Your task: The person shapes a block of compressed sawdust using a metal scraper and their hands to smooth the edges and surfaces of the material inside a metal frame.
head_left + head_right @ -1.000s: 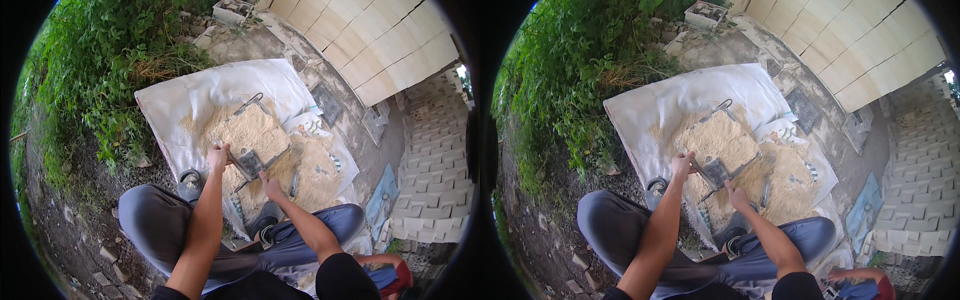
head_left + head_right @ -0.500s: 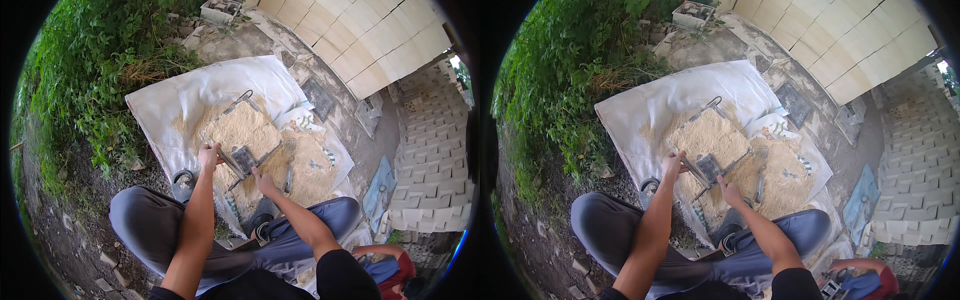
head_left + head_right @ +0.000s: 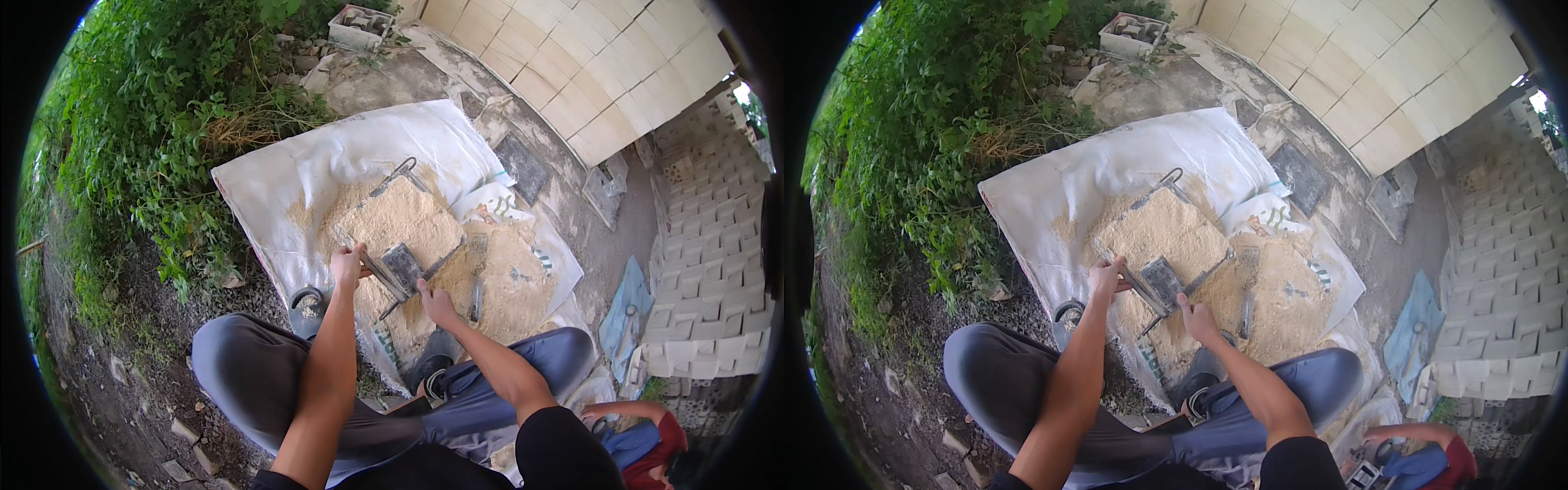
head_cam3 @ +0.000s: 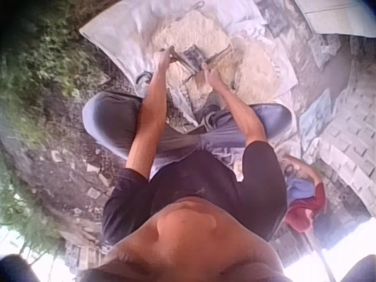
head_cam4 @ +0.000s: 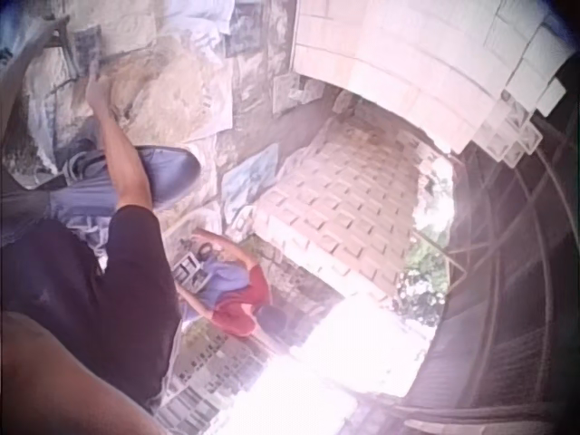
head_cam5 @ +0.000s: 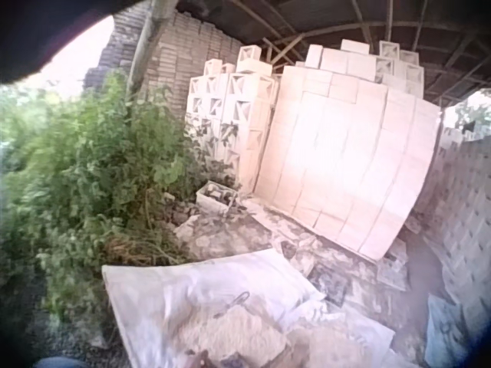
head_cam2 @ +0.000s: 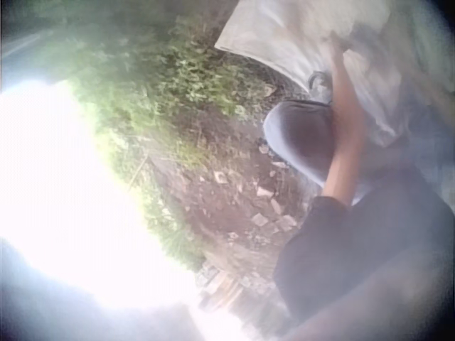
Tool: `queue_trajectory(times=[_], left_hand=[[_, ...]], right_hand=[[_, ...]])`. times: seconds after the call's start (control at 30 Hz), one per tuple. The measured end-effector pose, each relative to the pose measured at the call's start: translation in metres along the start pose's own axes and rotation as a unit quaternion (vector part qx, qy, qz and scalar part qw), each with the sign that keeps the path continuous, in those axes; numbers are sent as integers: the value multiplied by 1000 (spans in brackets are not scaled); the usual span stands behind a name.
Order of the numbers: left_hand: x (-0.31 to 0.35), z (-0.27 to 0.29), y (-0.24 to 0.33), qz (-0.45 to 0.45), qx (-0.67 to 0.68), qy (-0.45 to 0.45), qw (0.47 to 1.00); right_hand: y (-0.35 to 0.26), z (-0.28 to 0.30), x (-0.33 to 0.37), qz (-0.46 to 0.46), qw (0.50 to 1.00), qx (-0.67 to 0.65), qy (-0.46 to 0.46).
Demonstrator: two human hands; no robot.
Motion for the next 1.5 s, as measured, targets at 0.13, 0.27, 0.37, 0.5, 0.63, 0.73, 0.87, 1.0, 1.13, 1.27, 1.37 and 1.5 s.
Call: queue_trajectory(times=[0.13, 0.27, 0.37, 0.5, 0.63, 0.73, 0.87, 1.0, 1.13, 1.27, 1.37, 1.5], left_hand=[[3, -7, 3, -11, 16, 6, 1000], [9, -13, 6, -21, 15, -7, 1000], [7, -4, 5, -15, 7, -7, 1000], [6, -5, 8, 3, -2, -5, 1000], [7, -11, 10, -20, 7, -5, 1000], [9, -10, 6, -6, -6, -3, 1000], [1, -2, 3, -7, -11, -10, 1000], [1, -3, 2, -15, -14, -1, 1000], [1, -18, -2, -21, 8, -33, 999], [5, -3, 1, -23, 6, -7, 1000], [34, -24, 7, -188, -155, 95, 965], [74, -17, -9, -425, -611, 80, 663]], right_hand=[[7, 6, 15, -7, 997, -80, 10], [31, 2, 11, -21, 998, 53, 20], [22, 9, 12, -33, 997, 49, -48], [23, 11, 25, -15, 1000, 13, 14], [34, 5, 25, -60, 997, 43, -31], [35, 11, 22, -83, 993, 69, -51], [14, 22, 24, -25, 998, 42, 39], [17, 25, 26, -46, 998, -40, -12], [70, 3, 15, -73, 988, 132, 10], [21, 38, 13, -17, 997, 53, -48], [6, 83, -5, -51, 997, 38, 47], [-102, 173, 26, -103, 975, -193, -38]])
Point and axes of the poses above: each hand's wrist, its own x-axis away from the middle knuckle, its own z-axis out of the back of the hand, y = z × x, the point moved 3 cm from there along -x, towards the middle knuckle, and after that the axes turned 7 degrees about x, right-handed, at the moved point
